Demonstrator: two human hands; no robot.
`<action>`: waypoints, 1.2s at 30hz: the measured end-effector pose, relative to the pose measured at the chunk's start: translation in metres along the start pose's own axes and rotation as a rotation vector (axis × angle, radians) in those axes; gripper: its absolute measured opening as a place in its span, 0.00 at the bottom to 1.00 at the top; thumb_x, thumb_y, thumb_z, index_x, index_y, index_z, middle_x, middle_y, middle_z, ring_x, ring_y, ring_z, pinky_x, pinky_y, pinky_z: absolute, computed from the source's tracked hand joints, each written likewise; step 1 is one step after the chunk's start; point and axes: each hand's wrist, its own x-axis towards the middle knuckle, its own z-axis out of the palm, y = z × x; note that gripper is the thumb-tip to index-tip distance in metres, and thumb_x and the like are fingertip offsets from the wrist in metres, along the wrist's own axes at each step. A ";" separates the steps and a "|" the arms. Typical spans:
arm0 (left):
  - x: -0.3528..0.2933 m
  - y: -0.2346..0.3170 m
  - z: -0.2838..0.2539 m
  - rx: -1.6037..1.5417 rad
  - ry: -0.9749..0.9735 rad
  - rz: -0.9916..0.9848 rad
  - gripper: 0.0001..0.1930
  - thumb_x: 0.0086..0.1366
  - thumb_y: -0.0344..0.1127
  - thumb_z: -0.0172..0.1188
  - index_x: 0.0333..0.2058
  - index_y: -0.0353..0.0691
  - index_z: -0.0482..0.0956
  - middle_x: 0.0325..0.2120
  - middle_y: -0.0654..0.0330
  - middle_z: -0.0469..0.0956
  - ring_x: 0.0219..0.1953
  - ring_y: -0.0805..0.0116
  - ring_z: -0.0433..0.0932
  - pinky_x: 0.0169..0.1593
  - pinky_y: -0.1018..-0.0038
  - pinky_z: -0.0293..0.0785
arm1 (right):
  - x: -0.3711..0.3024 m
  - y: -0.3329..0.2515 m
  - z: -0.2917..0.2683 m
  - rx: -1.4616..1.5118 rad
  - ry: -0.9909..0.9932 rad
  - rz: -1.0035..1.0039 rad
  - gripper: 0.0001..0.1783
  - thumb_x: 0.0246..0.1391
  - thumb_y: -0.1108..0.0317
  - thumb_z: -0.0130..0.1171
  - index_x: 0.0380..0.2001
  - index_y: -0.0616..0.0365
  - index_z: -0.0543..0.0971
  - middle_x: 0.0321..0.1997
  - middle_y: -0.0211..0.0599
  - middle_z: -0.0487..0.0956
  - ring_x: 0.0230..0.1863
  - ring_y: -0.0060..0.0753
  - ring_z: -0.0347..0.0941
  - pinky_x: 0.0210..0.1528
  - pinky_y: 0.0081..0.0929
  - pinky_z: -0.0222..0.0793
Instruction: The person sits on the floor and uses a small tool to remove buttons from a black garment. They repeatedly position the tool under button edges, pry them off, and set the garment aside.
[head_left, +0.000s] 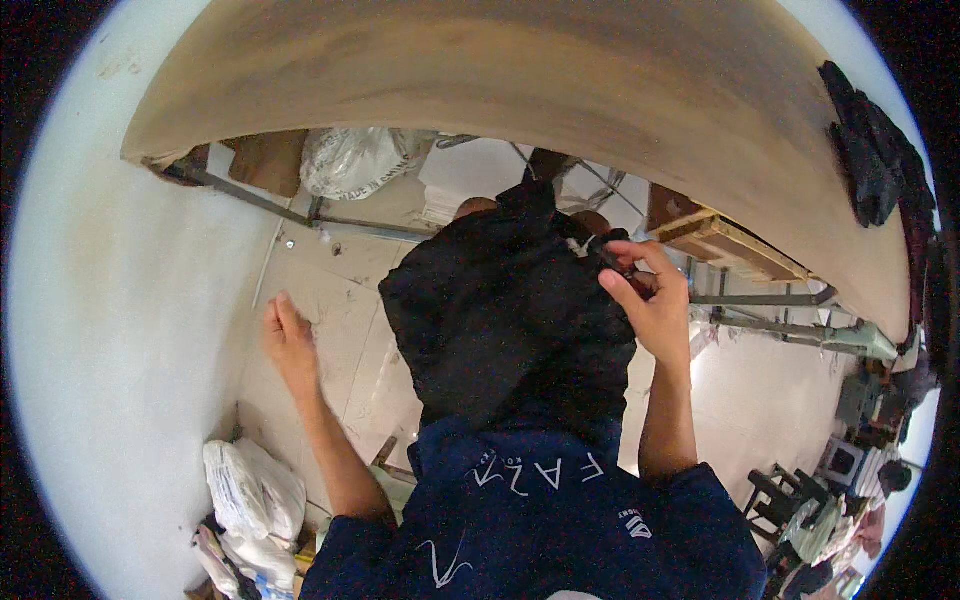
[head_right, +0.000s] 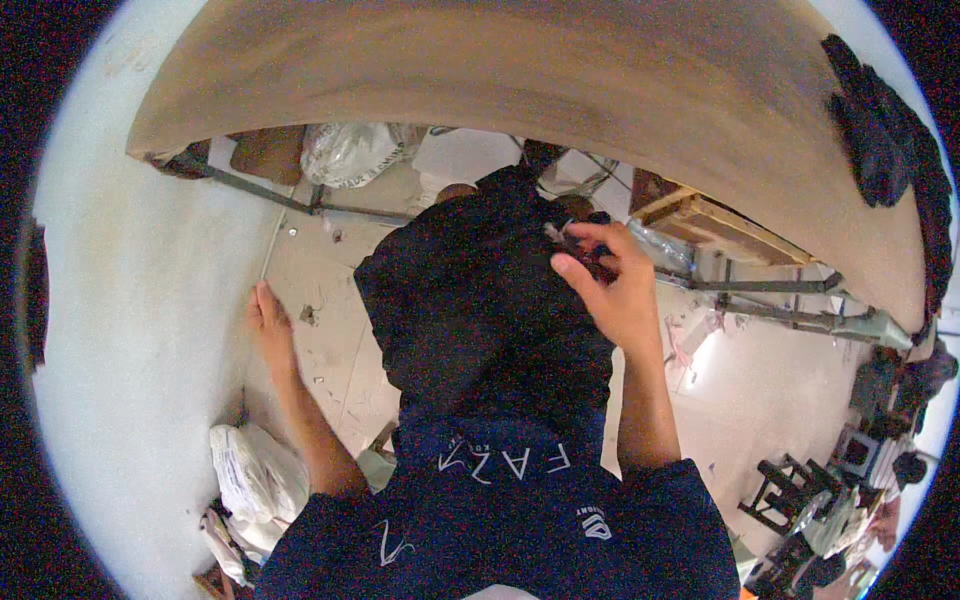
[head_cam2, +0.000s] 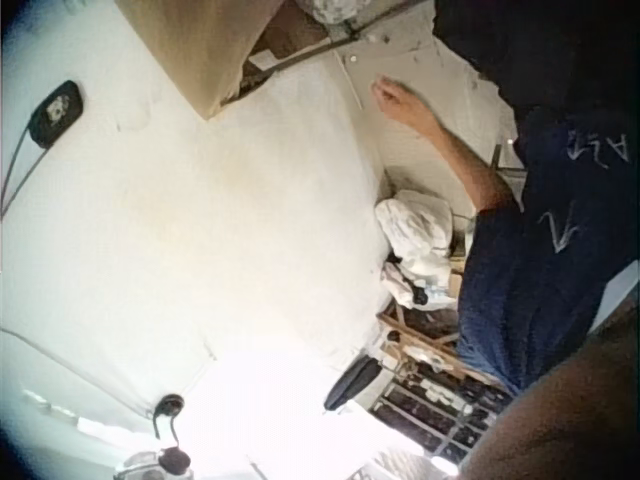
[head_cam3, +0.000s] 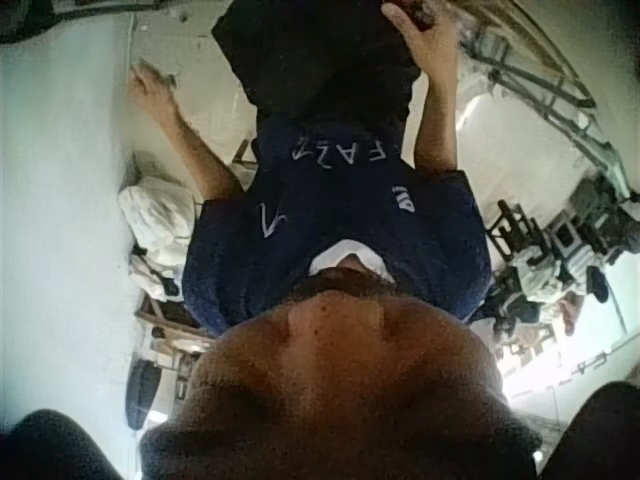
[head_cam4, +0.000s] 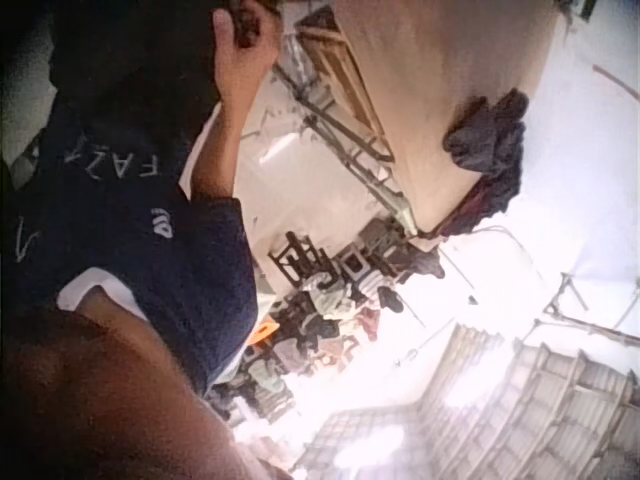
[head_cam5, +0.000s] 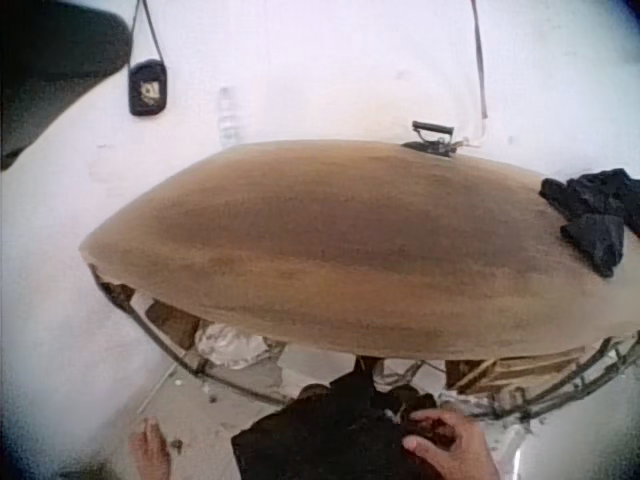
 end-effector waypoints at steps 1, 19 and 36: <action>0.008 -0.028 -0.014 0.245 -0.015 0.000 0.11 0.72 0.40 0.55 0.37 0.37 0.74 0.31 0.54 0.76 0.26 0.67 0.75 0.32 0.72 0.71 | -0.003 -0.002 -0.012 -0.038 -0.019 0.060 0.24 0.46 0.60 0.75 0.45 0.57 0.81 0.30 0.29 0.74 0.30 0.18 0.67 0.30 0.19 0.64; -0.156 0.085 0.094 0.459 -0.465 0.456 0.24 0.45 0.38 0.72 0.40 0.48 0.71 0.54 0.60 0.70 0.57 0.58 0.67 0.57 0.54 0.53 | -0.035 0.013 0.046 -0.252 -0.405 -0.340 0.28 0.39 0.58 0.76 0.47 0.49 0.81 0.39 0.36 0.72 0.36 0.38 0.77 0.35 0.30 0.74; -0.098 0.063 0.039 -0.023 0.085 0.839 0.16 0.50 0.11 0.61 0.22 0.39 0.67 0.23 0.57 0.79 0.36 0.55 0.83 0.43 0.65 0.79 | -0.004 0.026 0.018 0.153 0.313 -0.106 0.08 0.52 0.76 0.67 0.35 0.59 0.79 0.28 0.26 0.73 0.29 0.17 0.68 0.31 0.15 0.63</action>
